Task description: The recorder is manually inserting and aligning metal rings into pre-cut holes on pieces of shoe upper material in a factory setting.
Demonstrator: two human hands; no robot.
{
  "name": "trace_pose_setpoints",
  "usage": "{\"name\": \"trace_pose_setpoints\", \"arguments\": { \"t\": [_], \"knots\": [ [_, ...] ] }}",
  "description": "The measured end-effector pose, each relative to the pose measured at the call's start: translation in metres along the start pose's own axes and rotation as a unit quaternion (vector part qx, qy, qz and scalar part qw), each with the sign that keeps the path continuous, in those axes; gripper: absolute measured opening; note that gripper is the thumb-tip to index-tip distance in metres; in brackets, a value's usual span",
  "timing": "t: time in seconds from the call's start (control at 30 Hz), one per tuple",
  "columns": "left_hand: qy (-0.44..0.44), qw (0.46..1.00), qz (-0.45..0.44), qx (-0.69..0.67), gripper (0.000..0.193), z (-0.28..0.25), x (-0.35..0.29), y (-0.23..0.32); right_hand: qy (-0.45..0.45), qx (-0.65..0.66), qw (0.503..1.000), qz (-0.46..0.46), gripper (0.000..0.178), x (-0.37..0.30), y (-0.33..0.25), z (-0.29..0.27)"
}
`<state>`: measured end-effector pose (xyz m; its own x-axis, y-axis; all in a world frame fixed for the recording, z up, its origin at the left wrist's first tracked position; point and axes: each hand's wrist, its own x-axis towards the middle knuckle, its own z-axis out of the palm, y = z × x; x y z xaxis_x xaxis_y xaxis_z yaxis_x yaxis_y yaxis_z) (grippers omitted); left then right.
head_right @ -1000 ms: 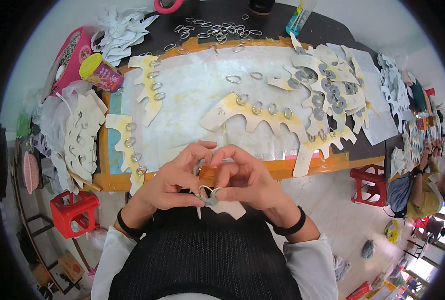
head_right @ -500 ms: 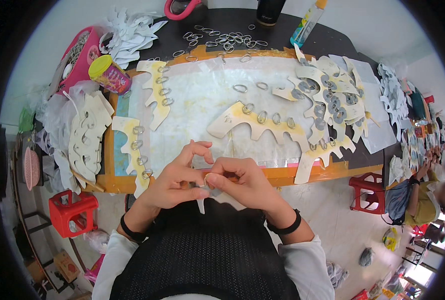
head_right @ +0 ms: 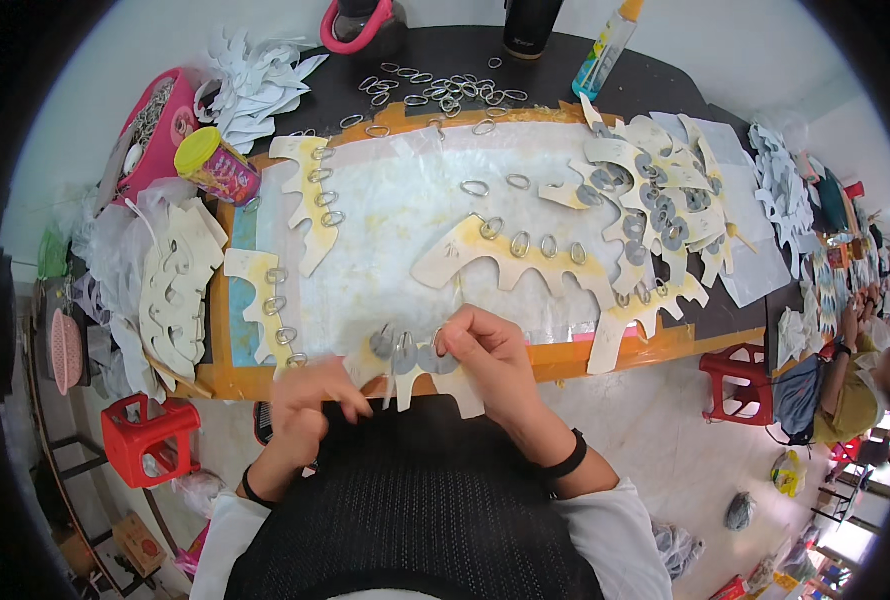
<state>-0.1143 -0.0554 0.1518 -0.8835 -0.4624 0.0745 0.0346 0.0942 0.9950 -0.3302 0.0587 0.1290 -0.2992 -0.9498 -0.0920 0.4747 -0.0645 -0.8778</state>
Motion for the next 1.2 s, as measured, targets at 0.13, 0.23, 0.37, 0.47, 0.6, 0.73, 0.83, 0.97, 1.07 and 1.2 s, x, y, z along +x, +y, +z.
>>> {"name": "trace_pose_setpoints", "arguments": {
  "t": [0.13,0.23,0.37,0.47,0.6,0.73,0.83,0.97,1.07,1.2],
  "knots": [
    [-0.158,0.934,-0.192,-0.257,0.043,0.032,0.005,-0.002,-0.009,-0.024,0.999,-0.024,0.014,-0.003,-0.001,0.009],
    [-0.048,0.908,-0.200,-0.366,0.039,0.049,0.014,-0.025,-0.021,-0.042,0.998,-0.047,0.012,-0.004,0.003,0.013],
    [0.099,0.939,-0.152,-0.291,0.022,0.058,0.026,-0.022,0.014,-0.076,0.996,-0.042,0.014,-0.007,-0.001,0.017],
    [0.123,0.964,-0.105,-0.211,0.017,0.056,0.030,-0.018,0.011,-0.066,0.997,-0.037,0.011,-0.007,-0.002,0.017],
    [0.134,0.968,-0.090,-0.190,0.019,0.051,0.030,-0.019,-0.018,-0.141,0.990,-0.003,0.015,-0.005,-0.001,0.015],
    [0.097,0.944,-0.102,-0.299,0.019,0.047,0.027,-0.023,-0.078,-0.208,0.973,0.062,0.017,-0.003,-0.012,0.010],
    [0.079,0.923,-0.098,-0.363,0.018,0.054,0.028,-0.016,-0.140,-0.101,0.985,-0.007,0.017,0.001,-0.008,0.008],
    [0.076,0.916,-0.079,-0.385,0.024,0.044,0.027,-0.027,-0.152,-0.080,0.985,0.009,0.018,-0.002,-0.001,-0.003],
    [0.076,0.966,-0.115,-0.220,0.026,0.038,0.019,-0.044,-0.196,-0.054,0.979,-0.020,0.017,0.002,0.003,-0.008],
    [0.150,0.961,-0.109,-0.205,0.030,0.054,0.015,-0.031,-0.177,0.014,0.983,0.046,0.016,0.008,-0.009,-0.018]
  ]
}}
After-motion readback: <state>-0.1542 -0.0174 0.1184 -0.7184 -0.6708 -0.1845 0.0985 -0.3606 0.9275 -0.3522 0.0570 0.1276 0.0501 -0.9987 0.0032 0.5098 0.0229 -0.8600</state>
